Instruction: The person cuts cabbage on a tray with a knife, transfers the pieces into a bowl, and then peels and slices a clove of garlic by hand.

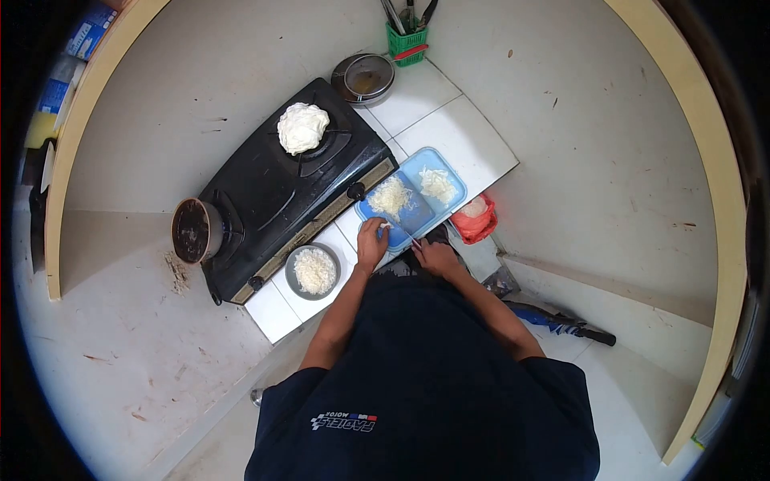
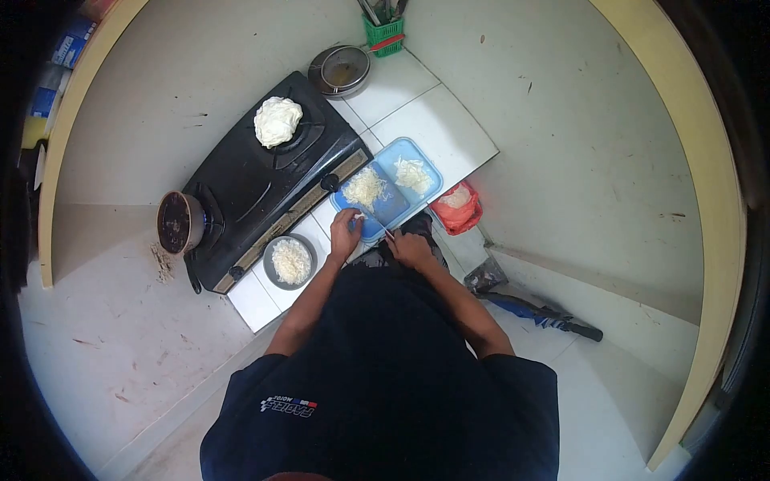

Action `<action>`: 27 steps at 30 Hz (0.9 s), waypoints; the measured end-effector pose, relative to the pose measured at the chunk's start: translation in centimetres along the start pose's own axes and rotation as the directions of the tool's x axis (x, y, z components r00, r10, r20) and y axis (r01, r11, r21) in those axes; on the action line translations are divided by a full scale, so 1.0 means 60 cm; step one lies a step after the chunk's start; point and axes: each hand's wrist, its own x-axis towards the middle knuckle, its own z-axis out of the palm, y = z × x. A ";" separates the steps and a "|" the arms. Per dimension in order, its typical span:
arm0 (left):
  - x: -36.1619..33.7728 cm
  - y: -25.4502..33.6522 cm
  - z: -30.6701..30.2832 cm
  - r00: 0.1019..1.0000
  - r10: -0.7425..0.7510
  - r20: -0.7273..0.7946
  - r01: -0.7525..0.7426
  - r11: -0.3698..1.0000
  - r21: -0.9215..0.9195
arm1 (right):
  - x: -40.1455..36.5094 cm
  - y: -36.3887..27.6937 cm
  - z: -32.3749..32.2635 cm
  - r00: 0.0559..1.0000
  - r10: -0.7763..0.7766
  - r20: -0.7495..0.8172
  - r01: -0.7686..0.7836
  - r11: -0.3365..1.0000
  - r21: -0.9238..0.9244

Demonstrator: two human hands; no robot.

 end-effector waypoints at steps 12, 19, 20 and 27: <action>0.003 -0.005 -0.001 1.000 0.013 0.006 -0.013 1.000 0.000 | 0.004 -0.020 -0.007 0.996 -0.072 -0.043 0.072 0.997 -0.001; 0.005 -0.001 -0.002 1.000 0.013 -0.009 -0.013 1.000 -0.019 | 0.036 -0.030 -0.001 0.997 -0.073 -0.020 0.074 0.997 0.022; 0.005 0.001 -0.003 1.000 -0.003 -0.006 0.002 1.000 -0.020 | 0.033 -0.029 -0.003 0.997 -0.073 -0.019 0.073 0.997 0.023; 0.003 -0.002 -0.002 0.999 -0.034 -0.011 0.034 0.998 -0.046 | 0.020 -0.023 -0.004 0.998 -0.017 0.053 0.018 1.000 -0.011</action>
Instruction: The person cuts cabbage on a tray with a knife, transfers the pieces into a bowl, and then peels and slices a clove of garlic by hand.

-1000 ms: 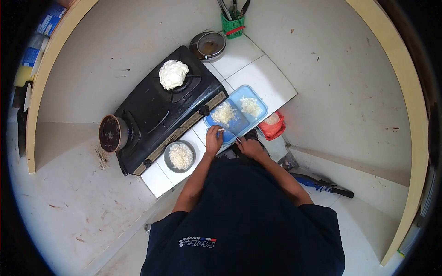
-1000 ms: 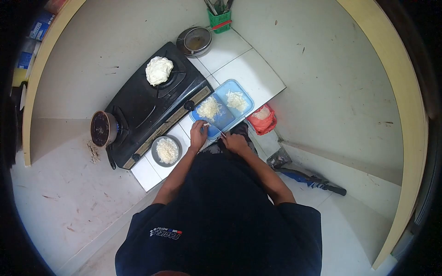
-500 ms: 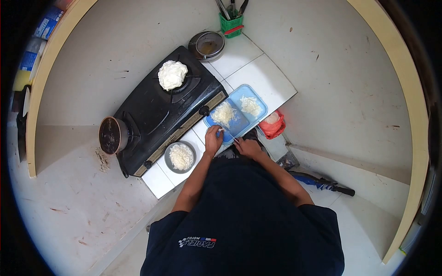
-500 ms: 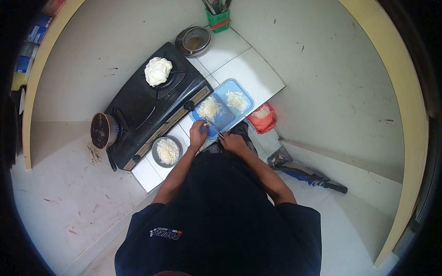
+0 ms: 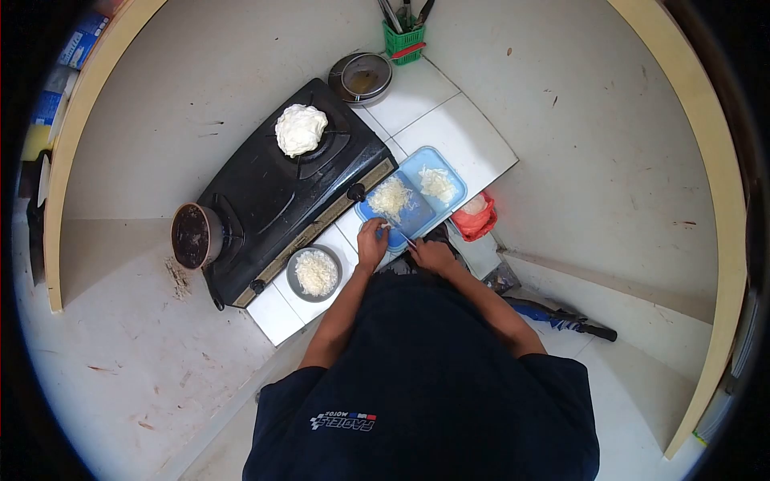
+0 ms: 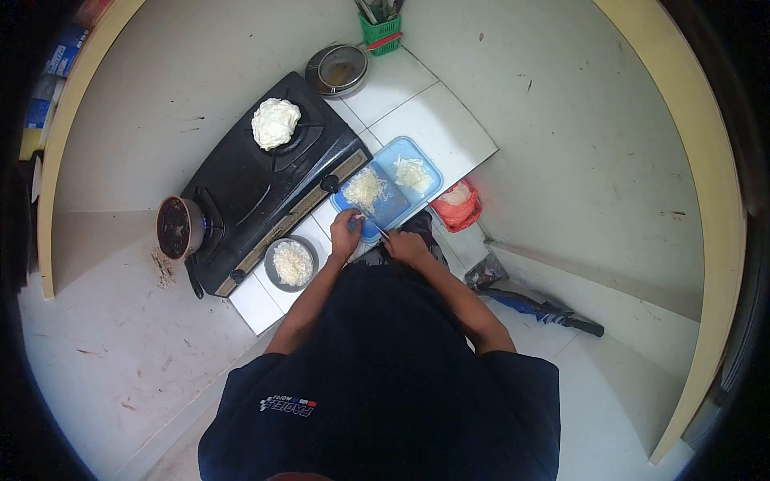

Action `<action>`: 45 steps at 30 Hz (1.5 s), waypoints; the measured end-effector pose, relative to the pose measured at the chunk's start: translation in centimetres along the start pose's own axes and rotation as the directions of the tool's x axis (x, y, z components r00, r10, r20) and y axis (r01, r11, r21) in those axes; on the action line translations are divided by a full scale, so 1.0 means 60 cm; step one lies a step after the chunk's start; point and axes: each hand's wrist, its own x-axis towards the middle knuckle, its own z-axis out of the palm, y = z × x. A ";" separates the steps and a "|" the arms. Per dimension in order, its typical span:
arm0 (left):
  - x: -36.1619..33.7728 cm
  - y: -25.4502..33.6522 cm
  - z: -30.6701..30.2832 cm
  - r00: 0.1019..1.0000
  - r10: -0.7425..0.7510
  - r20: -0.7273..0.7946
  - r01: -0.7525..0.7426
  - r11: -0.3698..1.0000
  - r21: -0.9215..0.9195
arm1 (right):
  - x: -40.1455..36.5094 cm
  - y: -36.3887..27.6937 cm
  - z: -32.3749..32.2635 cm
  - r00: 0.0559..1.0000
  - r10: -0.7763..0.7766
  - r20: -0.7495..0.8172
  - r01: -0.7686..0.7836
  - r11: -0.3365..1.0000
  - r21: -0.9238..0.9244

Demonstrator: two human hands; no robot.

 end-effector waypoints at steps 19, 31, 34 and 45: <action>0.001 -0.005 0.000 1.000 0.007 0.019 -0.007 1.000 -0.002 | -0.016 0.000 -0.002 0.993 -0.048 -0.108 0.050 0.999 0.015; 0.000 0.000 0.000 1.000 0.001 0.000 -0.001 1.000 -0.013 | -0.004 0.008 0.018 0.995 -0.047 -0.083 0.046 0.999 -0.012; 0.002 0.002 -0.001 1.000 0.008 -0.007 -0.008 1.000 -0.005 | -0.006 0.009 0.016 0.996 -0.036 -0.085 0.038 0.999 0.017; -0.003 0.006 -0.002 1.000 0.019 -0.019 -0.018 0.999 0.031 | -0.009 0.014 0.006 0.999 -0.007 -0.051 0.007 1.000 0.010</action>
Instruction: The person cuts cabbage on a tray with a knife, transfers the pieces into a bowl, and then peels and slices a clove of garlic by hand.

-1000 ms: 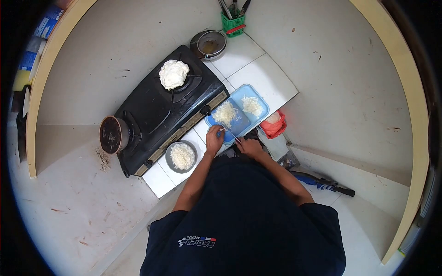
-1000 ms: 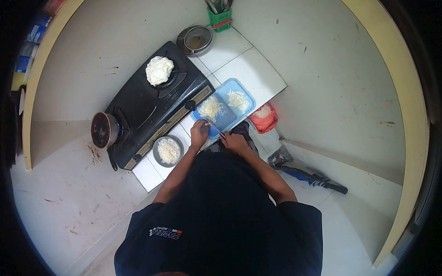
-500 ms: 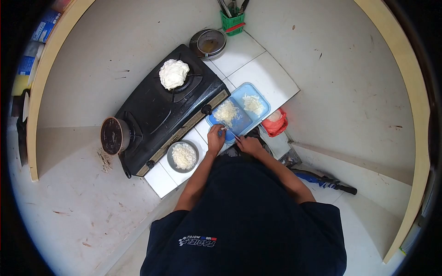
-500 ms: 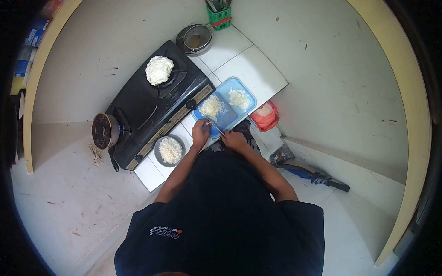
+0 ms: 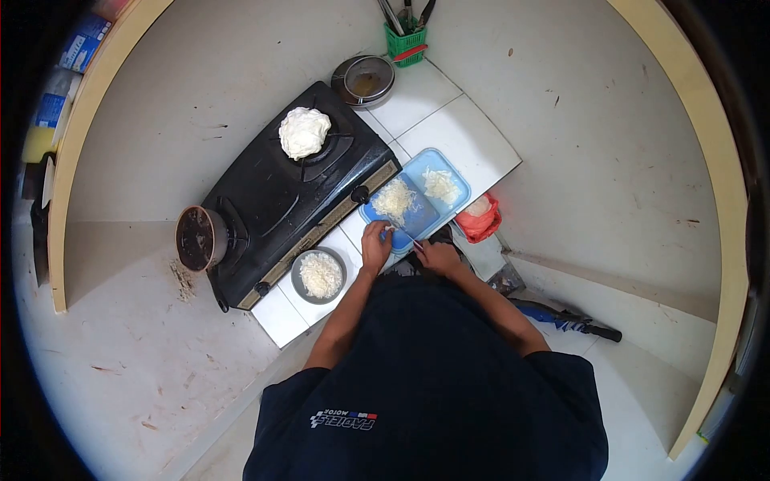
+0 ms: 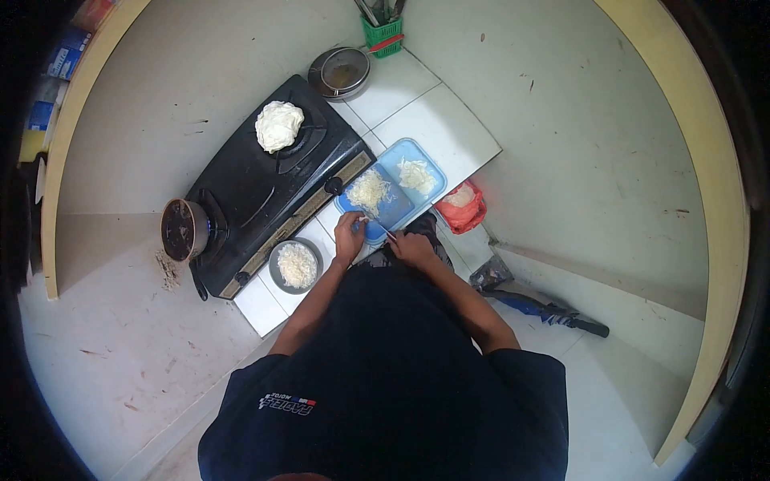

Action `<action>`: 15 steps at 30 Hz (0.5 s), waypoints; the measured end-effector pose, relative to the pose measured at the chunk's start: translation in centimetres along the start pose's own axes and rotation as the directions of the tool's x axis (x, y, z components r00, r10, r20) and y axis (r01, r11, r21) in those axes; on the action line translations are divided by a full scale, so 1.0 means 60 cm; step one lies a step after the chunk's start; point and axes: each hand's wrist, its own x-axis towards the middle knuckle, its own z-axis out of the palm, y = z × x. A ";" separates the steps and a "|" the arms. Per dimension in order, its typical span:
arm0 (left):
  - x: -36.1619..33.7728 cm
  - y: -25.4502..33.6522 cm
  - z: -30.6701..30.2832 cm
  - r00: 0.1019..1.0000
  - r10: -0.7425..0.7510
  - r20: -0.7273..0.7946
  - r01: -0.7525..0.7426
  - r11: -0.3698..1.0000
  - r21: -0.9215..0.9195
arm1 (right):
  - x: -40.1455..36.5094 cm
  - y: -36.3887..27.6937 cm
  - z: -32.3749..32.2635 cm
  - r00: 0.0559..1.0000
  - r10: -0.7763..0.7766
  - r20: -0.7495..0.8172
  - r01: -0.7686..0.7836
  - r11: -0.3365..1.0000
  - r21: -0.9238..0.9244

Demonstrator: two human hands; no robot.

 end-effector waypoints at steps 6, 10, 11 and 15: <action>0.001 -0.005 0.001 0.999 -0.033 0.016 0.034 0.997 -0.063 | -0.004 0.010 0.004 1.000 -0.030 -0.001 0.030 0.999 0.015; 0.000 -0.015 0.007 0.998 -0.055 0.017 0.056 0.994 -0.098 | -0.009 0.007 0.001 0.997 -0.063 -0.034 0.063 0.998 -0.003; -0.001 -0.020 0.009 0.998 -0.053 0.014 0.054 0.992 -0.111 | -0.008 0.006 0.001 0.997 -0.063 -0.035 0.063 0.998 -0.004; 0.001 -0.021 0.010 1.000 0.003 -0.004 -0.003 0.997 -0.077 | 0.011 0.003 0.013 0.997 -0.064 -0.039 0.065 0.998 0.019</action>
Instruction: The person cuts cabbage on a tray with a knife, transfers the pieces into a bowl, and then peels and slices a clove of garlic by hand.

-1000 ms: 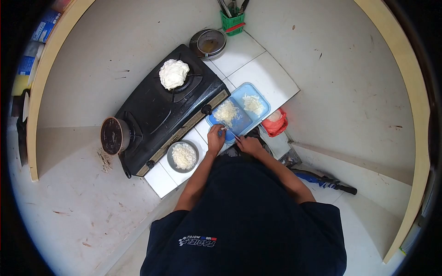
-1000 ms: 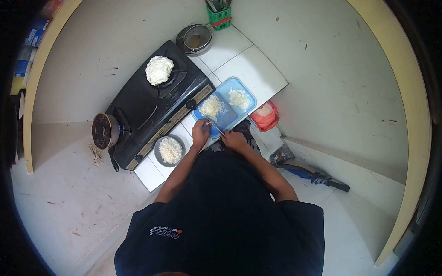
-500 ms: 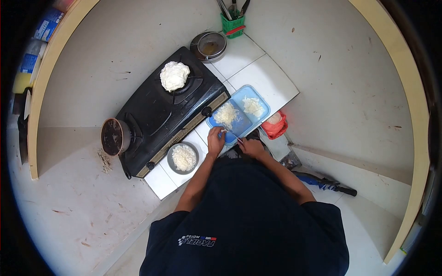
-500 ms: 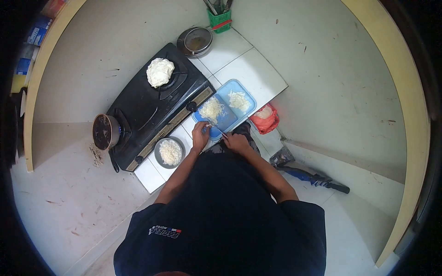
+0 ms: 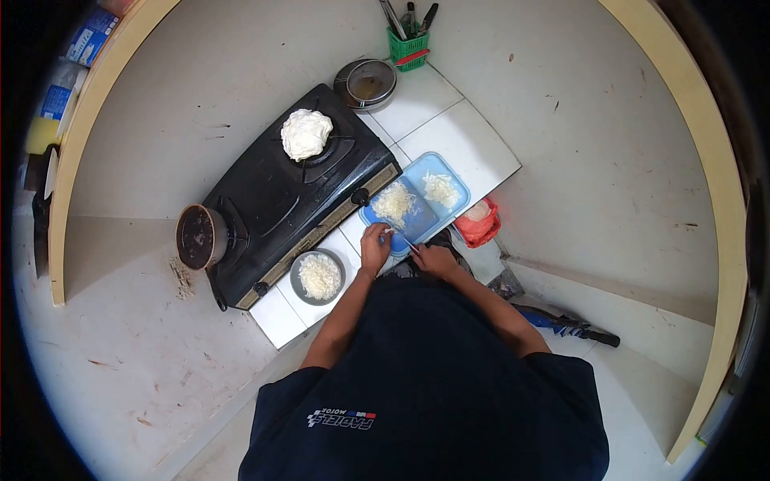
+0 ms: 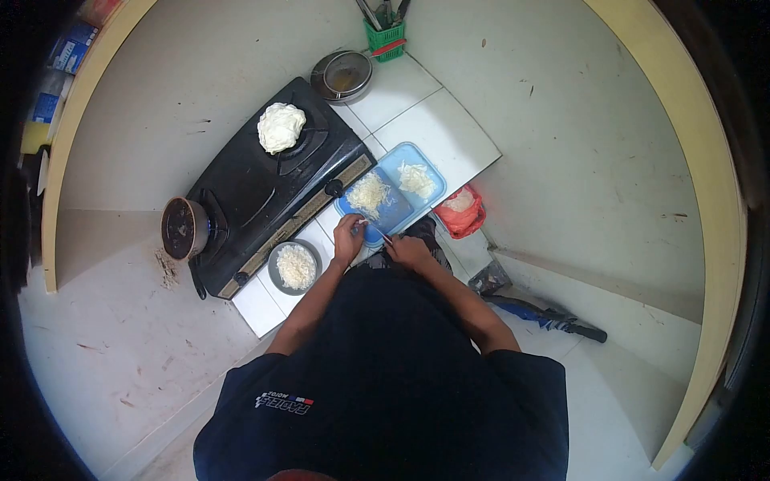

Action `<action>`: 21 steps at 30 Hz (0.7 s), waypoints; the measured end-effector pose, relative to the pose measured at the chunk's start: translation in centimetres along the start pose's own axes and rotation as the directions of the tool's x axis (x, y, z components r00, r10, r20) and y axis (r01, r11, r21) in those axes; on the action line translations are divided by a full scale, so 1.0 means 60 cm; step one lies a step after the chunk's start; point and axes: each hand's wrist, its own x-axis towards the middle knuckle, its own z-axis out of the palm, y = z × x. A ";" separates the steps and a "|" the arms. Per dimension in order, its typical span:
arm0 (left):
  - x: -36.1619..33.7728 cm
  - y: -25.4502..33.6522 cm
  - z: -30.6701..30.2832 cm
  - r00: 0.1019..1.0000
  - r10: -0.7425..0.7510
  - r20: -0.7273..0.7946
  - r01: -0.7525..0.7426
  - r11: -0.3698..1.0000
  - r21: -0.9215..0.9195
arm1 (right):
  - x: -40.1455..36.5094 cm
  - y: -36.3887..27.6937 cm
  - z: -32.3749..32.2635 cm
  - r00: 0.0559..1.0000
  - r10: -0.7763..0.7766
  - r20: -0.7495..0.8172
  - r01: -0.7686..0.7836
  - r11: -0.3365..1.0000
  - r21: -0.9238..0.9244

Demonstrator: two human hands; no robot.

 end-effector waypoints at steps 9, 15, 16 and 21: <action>0.000 0.001 -0.004 0.999 -0.020 0.026 0.020 1.000 0.011 | -0.001 -0.004 -0.004 1.000 0.009 -0.003 -0.009 1.000 0.020; 0.001 -0.002 -0.001 0.999 -0.041 0.019 0.041 0.999 -0.019 | -0.005 -0.008 -0.006 1.000 -0.008 -0.028 0.008 1.000 -0.007; 0.001 -0.001 -0.002 0.999 -0.041 0.018 0.042 0.999 -0.020 | -0.003 -0.008 -0.003 0.999 -0.018 -0.051 0.018 1.000 -0.007; 0.003 0.010 -0.005 0.999 -0.037 0.019 0.037 0.999 -0.006 | 0.026 -0.017 0.009 1.000 0.003 -0.031 -0.003 1.000 -0.015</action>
